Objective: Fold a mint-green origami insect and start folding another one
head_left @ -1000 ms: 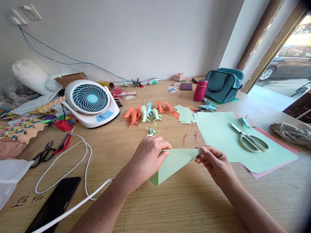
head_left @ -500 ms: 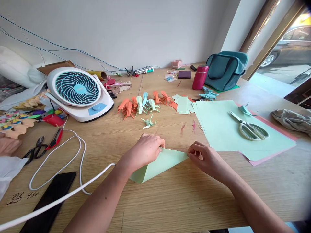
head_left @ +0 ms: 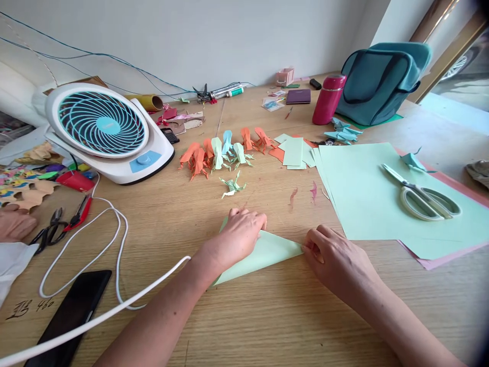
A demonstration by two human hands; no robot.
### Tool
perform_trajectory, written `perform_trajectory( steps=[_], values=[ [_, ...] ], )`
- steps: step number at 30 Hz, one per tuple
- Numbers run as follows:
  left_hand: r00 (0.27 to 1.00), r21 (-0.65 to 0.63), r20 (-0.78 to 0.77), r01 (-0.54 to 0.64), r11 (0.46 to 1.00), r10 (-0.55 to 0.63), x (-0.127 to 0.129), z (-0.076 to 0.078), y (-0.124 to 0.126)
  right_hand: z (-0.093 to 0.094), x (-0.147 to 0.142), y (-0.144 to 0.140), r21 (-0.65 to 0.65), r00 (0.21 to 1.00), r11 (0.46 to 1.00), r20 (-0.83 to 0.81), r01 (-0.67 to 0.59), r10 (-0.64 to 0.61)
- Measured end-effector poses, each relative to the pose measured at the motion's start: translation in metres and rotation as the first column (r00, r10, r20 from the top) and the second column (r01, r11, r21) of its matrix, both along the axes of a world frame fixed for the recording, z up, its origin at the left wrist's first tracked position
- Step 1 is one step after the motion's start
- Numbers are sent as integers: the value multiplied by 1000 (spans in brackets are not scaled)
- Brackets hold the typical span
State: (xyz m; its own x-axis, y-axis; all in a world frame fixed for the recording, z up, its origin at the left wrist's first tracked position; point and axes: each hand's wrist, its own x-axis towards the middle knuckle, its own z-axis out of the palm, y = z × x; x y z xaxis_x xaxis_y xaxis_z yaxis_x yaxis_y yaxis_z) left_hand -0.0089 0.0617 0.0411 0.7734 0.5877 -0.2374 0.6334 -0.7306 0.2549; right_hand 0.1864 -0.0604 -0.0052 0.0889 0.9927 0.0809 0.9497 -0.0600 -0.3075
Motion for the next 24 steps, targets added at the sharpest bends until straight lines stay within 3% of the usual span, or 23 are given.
perform_trajectory(
  steps=[5, 10, 16, 20, 24],
  values=[
    [1000, 86, 11, -14, 996, 13, 3, 2, -2, -1, 1, 0, 57, 998, 997, 34, -46, 44],
    [998, 102, -20, 67, 992, -65, 10, 3, -6, 1, -3, 4, 112, 953, 949, -40, -293, 299],
    [992, 179, -41, 122, 976, -117, 0, 2, -43, -5, -1, 2, 174, 927, 920, -72, -351, 367],
    [987, 309, -6, 153, 939, -159, -9, -9, -73, -7, 2, 0, 183, 922, 910, -45, -372, 385],
    [989, 367, -18, 142, 919, -146, -14, -30, -81, -7, 3, 0, 184, 923, 910, -31, -373, 384]
  ],
)
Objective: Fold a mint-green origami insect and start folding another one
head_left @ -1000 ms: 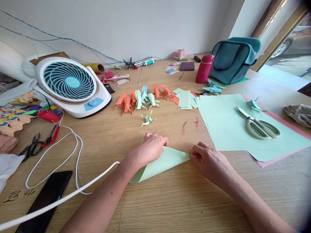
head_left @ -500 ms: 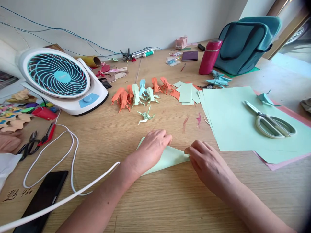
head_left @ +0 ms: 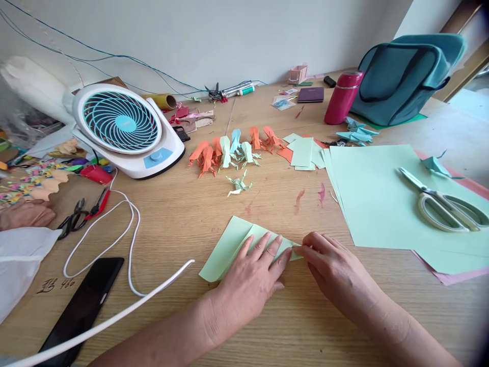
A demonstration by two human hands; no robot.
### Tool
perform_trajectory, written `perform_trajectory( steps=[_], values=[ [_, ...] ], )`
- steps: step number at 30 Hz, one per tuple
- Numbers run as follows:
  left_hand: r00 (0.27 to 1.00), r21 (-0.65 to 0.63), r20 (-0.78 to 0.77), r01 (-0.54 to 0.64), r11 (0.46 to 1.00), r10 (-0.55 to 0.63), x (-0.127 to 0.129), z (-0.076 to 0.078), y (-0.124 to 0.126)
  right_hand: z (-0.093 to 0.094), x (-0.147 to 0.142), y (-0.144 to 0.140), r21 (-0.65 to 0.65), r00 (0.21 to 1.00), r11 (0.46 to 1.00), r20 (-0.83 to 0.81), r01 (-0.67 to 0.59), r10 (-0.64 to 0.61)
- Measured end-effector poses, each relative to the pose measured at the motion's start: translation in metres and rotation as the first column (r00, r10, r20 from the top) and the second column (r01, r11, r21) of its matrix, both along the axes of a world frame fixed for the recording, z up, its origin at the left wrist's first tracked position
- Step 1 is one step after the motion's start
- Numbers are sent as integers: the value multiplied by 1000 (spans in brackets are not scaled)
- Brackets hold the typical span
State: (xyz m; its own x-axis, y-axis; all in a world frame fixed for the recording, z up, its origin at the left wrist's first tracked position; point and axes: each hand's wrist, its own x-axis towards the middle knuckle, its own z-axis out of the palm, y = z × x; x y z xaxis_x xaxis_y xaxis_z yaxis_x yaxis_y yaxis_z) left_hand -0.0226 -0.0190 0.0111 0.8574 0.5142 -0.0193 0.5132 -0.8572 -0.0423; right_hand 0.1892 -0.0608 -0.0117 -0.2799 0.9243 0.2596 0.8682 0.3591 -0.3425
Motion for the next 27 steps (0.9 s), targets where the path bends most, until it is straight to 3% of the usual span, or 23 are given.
perform_trajectory(
  steps=[6, 19, 27],
  values=[
    [1000, 37, -9, 16, 999, -16, -3, -15, 0, -1, -1, 1, -32, 1000, 999, -12, -2, 2],
    [999, 57, -37, -5, 998, 7, -2, -11, -3, 2, 1, 2, -24, 1000, 1000, -28, 1, -1],
    [999, 5, -28, -39, 999, 39, 15, 1, 1, 10, 15, -2, -123, 971, 989, -216, 77, -102]
  ],
)
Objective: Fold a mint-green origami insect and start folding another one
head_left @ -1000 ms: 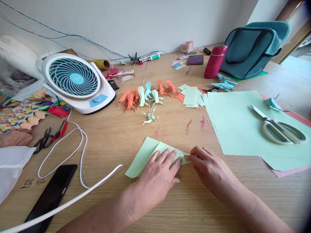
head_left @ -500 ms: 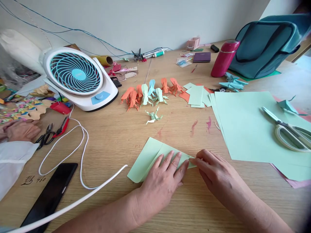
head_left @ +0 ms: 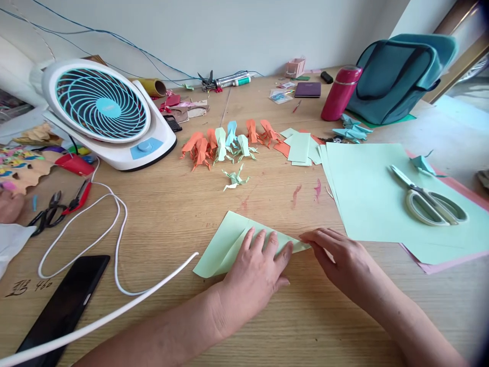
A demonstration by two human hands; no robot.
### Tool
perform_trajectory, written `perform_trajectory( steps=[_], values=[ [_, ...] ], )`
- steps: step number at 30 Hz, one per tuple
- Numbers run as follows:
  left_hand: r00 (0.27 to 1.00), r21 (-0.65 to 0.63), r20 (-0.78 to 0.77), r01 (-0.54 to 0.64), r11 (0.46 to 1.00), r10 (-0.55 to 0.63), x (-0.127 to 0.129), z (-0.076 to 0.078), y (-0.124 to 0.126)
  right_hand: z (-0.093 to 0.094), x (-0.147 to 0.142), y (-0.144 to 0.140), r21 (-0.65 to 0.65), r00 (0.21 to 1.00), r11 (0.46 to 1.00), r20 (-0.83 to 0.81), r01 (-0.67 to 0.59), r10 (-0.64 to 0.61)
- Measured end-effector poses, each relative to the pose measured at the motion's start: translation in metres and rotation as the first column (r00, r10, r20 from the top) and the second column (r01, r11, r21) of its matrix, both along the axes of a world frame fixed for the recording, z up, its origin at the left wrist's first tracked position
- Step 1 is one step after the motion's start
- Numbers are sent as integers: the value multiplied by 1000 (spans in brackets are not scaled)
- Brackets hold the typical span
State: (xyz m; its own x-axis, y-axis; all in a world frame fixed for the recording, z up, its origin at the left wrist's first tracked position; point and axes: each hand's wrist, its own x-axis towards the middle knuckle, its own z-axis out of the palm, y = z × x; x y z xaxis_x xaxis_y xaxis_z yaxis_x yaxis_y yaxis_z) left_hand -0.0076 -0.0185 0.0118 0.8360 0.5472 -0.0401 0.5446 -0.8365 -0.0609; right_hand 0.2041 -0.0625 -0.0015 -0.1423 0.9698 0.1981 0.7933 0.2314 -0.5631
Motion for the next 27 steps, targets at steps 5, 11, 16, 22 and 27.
perform_trajectory(
  steps=[5, 11, 16, 22, 27],
  values=[
    [1000, 12, -9, -13, 1000, 13, 6, 0, -2, 2, 14, -14, 37, 991, 991, -9, 130, -130],
    [1000, 59, -5, -11, 998, 11, 4, -6, -6, 0, 4, -28, 169, 999, 986, 52, -11, 2],
    [1000, 79, -11, -11, 997, 12, 4, -8, -6, -5, -8, -30, 202, 958, 961, 256, -187, 132],
    [999, 86, -35, -3, 996, 6, 4, -5, -6, -12, -2, -38, 195, 930, 964, 354, -182, 104],
    [999, 90, -44, 3, 996, 1, 5, -3, -6, -11, 0, -42, 239, 932, 964, 362, -116, 23]
  ],
)
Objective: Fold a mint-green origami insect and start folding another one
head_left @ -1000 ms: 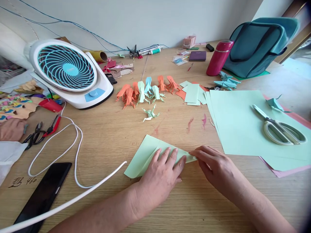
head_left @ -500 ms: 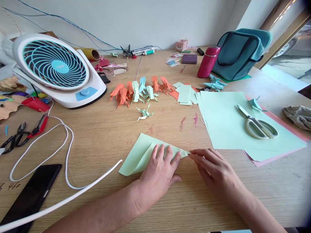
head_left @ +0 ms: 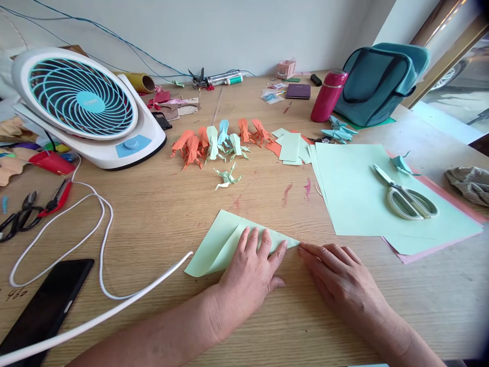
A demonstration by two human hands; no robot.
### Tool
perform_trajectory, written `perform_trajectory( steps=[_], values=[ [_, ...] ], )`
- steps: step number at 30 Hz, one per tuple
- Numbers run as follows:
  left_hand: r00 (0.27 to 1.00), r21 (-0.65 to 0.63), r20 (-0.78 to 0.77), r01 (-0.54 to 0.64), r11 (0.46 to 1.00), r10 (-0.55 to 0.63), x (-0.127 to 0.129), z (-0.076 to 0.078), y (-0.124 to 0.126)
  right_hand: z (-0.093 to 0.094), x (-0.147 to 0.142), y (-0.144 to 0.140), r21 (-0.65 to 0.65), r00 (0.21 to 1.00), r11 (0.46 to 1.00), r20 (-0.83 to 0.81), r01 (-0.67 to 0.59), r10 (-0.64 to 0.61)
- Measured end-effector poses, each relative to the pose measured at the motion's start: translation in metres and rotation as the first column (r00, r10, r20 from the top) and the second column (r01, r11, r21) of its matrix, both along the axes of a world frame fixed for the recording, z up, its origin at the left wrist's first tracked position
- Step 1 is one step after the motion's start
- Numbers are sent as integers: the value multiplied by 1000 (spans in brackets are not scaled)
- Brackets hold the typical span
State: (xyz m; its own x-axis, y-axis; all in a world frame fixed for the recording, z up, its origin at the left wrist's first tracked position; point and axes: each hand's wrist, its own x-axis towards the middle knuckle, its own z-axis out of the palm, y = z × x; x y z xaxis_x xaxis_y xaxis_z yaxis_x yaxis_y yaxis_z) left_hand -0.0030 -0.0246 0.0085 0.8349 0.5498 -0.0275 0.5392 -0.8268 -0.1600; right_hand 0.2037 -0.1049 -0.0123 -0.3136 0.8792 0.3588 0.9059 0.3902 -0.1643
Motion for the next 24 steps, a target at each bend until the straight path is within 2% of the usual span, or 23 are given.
perform_trajectory(
  steps=[4, 9, 11, 18, 24],
  values=[
    [1000, 6, 5, 0, 1000, 0, 1, -1, 0, 6, -5, 2, 16, 998, 1000, -55, 25, -24],
    [1000, 10, 26, -2, 1000, 1, 0, -2, 0, 5, -10, 8, -28, 993, 994, -54, -109, 108],
    [1000, 17, 28, 1, 1000, -1, -1, -2, -1, 1, -10, 9, -48, 991, 991, -45, -124, 122],
    [1000, 40, 16, 4, 999, -5, -2, -5, -1, -6, -11, 5, -98, 997, 992, -5, -76, 76],
    [1000, 34, 3, 4, 999, -4, 0, -4, -1, -8, -13, 4, -81, 999, 996, 29, -23, 25]
  ],
)
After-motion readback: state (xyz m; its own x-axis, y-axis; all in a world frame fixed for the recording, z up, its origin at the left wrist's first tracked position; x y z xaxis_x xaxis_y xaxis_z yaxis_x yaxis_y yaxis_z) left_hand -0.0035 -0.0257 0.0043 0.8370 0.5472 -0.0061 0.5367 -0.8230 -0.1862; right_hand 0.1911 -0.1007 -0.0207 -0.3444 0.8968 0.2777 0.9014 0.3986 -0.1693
